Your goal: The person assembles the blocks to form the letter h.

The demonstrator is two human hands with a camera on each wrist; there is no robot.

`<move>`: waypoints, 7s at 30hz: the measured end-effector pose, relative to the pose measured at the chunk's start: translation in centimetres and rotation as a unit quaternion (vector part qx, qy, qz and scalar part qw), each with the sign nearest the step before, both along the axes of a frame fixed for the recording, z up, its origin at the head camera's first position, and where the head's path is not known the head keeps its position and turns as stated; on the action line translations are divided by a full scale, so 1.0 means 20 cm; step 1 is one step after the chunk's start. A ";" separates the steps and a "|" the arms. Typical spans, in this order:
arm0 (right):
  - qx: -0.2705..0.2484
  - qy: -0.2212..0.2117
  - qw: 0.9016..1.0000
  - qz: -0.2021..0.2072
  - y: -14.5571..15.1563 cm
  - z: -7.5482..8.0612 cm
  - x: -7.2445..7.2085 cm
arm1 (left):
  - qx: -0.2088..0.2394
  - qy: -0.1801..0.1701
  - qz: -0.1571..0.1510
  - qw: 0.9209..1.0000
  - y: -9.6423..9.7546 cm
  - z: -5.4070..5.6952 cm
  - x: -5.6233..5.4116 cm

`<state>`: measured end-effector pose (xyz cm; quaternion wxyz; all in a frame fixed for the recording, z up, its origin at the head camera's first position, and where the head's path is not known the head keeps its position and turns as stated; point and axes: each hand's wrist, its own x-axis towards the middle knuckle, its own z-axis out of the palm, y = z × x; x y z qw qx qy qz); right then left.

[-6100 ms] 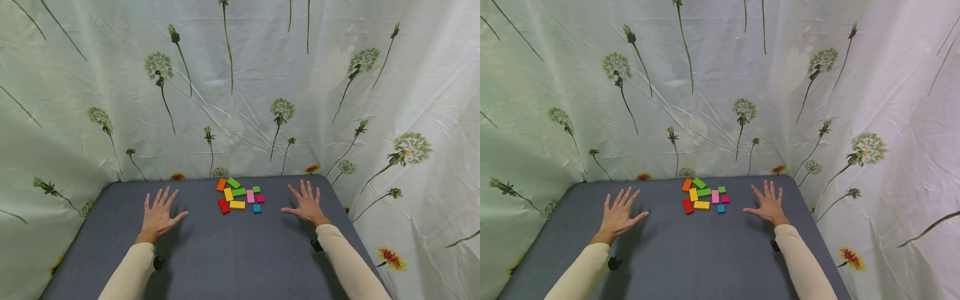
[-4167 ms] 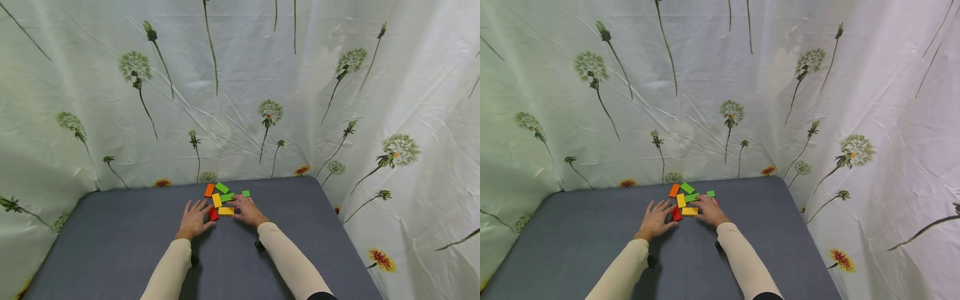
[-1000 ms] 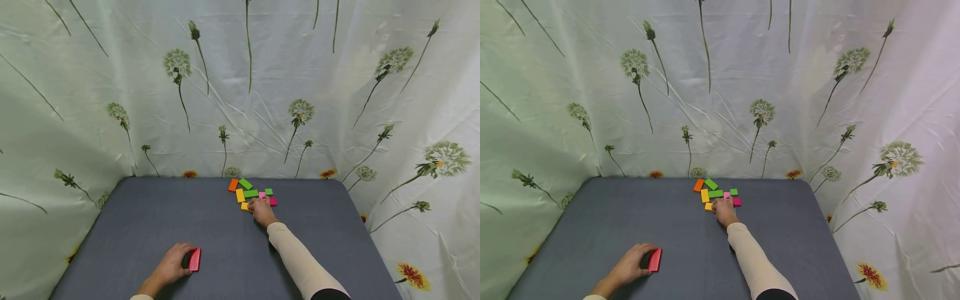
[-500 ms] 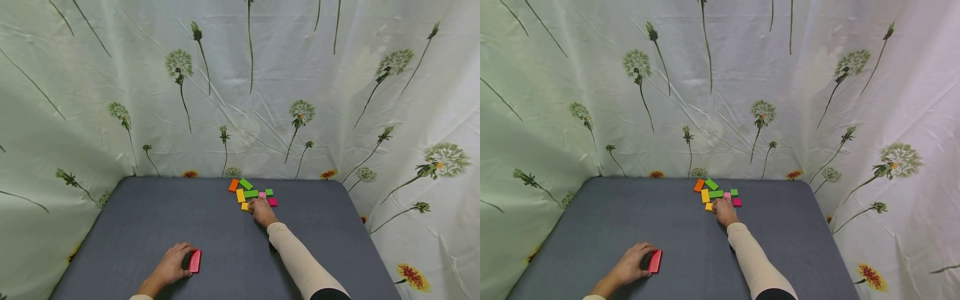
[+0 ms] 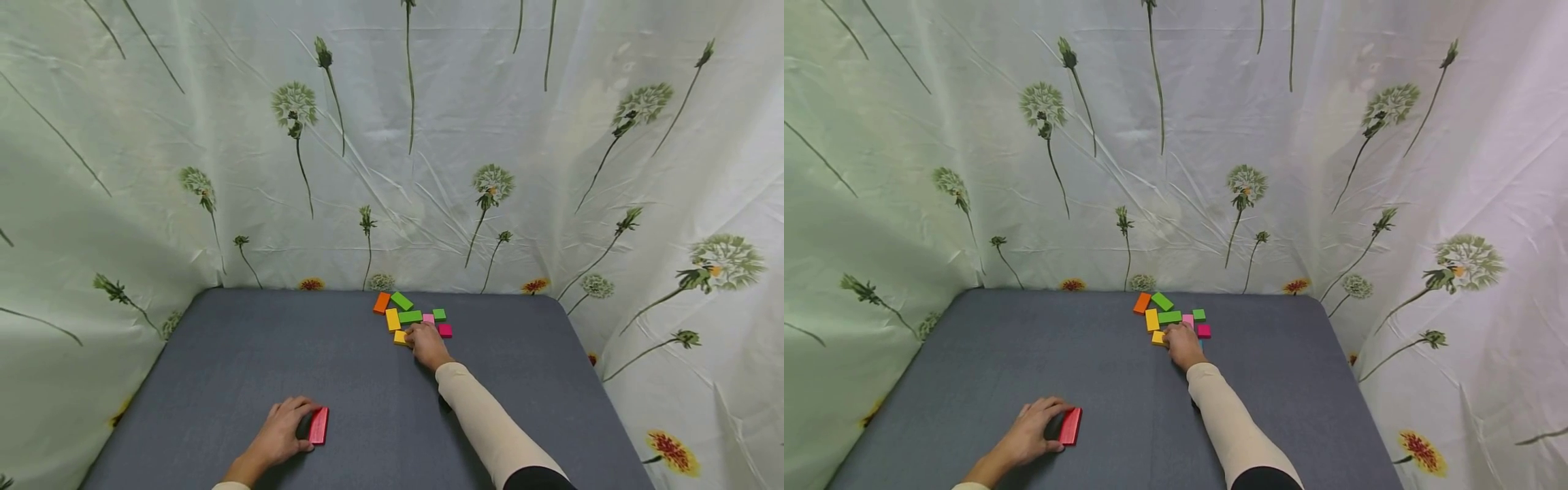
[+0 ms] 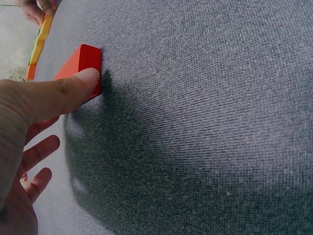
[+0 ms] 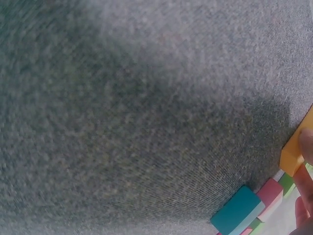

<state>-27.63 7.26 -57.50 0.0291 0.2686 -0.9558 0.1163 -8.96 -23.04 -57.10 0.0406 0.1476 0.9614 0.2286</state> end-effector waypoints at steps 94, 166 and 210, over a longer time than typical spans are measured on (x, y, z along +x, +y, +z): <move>-0.279 -0.175 0.942 -0.067 -0.27 -0.08 0.32 | -0.024 0.090 -0.042 0.995 0.01 -0.01 -0.02; -0.249 -0.232 0.939 0.039 -0.60 -0.06 0.45 | -0.058 0.059 -0.022 0.996 0.03 -0.01 -0.02; -0.378 -0.274 0.884 0.035 -0.50 -0.06 0.44 | -0.100 0.087 -0.023 0.991 0.04 0.00 -0.04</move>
